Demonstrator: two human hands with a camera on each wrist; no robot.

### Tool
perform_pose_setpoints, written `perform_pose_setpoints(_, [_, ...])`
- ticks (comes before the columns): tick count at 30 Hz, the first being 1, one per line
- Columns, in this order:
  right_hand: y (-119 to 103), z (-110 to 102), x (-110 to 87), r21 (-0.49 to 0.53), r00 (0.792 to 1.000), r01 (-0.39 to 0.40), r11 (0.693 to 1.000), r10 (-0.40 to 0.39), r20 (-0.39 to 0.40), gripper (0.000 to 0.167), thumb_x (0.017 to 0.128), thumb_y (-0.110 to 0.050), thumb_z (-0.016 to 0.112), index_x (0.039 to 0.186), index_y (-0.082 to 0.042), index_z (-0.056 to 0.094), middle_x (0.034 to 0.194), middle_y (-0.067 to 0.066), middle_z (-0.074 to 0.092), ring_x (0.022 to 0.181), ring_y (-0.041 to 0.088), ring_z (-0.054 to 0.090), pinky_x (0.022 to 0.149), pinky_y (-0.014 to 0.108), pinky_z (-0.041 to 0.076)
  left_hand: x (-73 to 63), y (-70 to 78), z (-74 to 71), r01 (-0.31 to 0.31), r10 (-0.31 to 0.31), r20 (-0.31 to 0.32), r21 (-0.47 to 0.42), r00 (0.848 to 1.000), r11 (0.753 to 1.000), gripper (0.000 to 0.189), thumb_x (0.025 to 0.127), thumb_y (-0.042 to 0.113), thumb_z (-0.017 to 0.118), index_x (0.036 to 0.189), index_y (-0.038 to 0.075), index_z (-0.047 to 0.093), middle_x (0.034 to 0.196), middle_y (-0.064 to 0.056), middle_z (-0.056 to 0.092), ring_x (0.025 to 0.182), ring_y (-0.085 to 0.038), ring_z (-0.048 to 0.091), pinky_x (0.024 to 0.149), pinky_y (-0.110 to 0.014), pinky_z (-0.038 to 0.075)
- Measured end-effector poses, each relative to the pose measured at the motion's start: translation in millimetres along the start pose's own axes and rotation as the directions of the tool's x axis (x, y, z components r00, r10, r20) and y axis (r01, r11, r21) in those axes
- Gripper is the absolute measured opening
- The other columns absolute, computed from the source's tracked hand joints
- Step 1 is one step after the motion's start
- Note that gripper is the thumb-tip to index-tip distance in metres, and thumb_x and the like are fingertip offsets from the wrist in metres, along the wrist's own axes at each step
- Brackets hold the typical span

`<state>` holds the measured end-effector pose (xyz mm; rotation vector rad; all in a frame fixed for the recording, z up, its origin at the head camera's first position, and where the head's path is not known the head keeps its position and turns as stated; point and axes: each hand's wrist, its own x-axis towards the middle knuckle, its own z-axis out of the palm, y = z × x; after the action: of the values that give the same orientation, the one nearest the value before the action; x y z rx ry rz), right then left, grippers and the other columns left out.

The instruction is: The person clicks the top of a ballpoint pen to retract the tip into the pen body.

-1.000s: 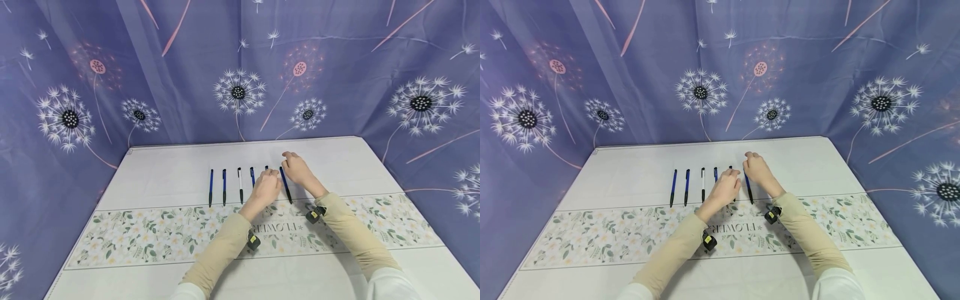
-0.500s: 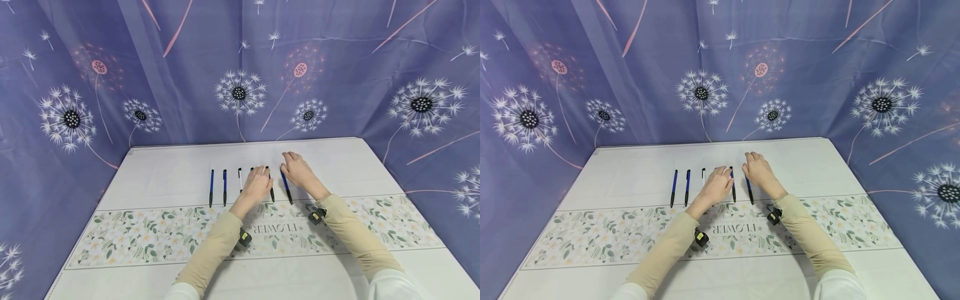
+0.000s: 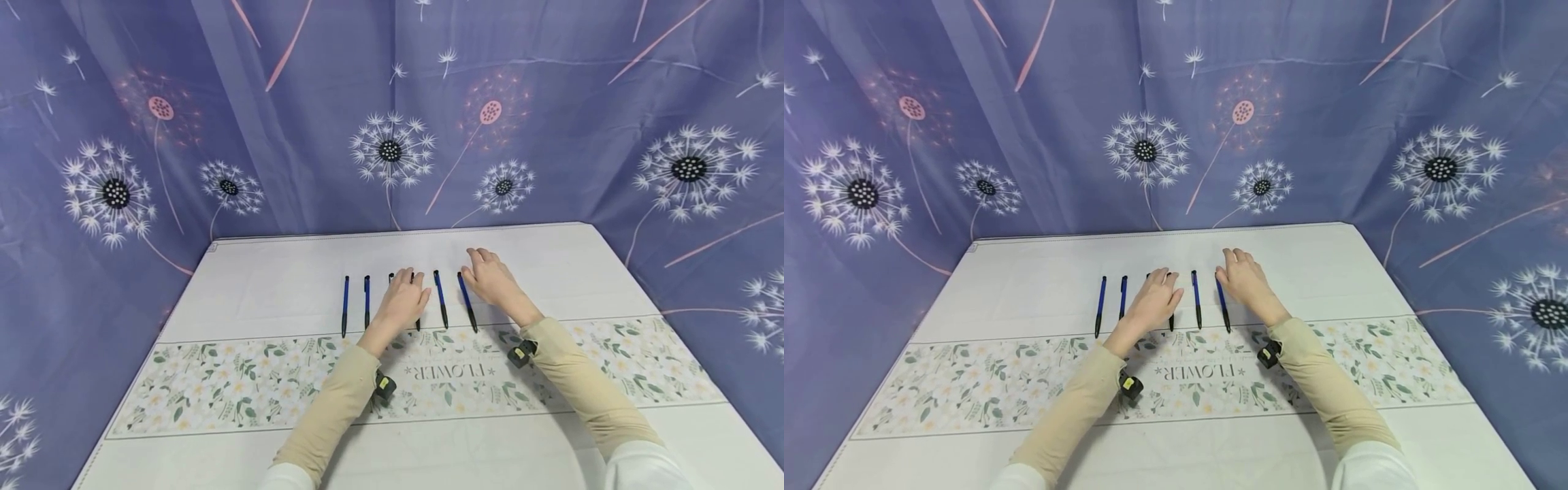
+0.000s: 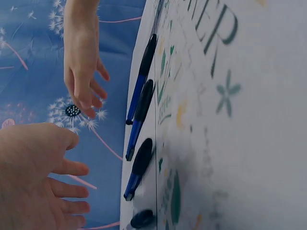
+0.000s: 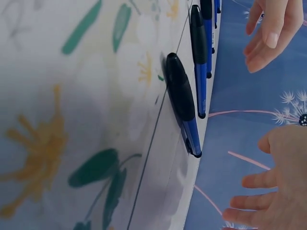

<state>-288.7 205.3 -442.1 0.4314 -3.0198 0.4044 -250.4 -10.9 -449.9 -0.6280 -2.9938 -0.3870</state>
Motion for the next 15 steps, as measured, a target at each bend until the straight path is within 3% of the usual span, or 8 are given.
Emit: perform_pose_setpoints(15, [3, 0, 0.2, 0.002, 1.000, 0.011, 1.000, -0.011, -0.024, 0.051, 0.102, -0.023, 0.028, 0.142, 0.007, 0.036, 0.141, 0.032, 0.041, 0.130, 0.048, 0.041, 0.108, 0.058, 0.038, -10.1, -31.2, -6.0, 0.028, -0.030, -0.032, -0.061, 0.999, 0.998, 0.047, 0.105, 0.030, 0.037, 0.141, -0.001, 0.044, 0.145, -0.024, 0.044, 0.140, -0.037, 0.037, 0.120, -0.045, 0.027])
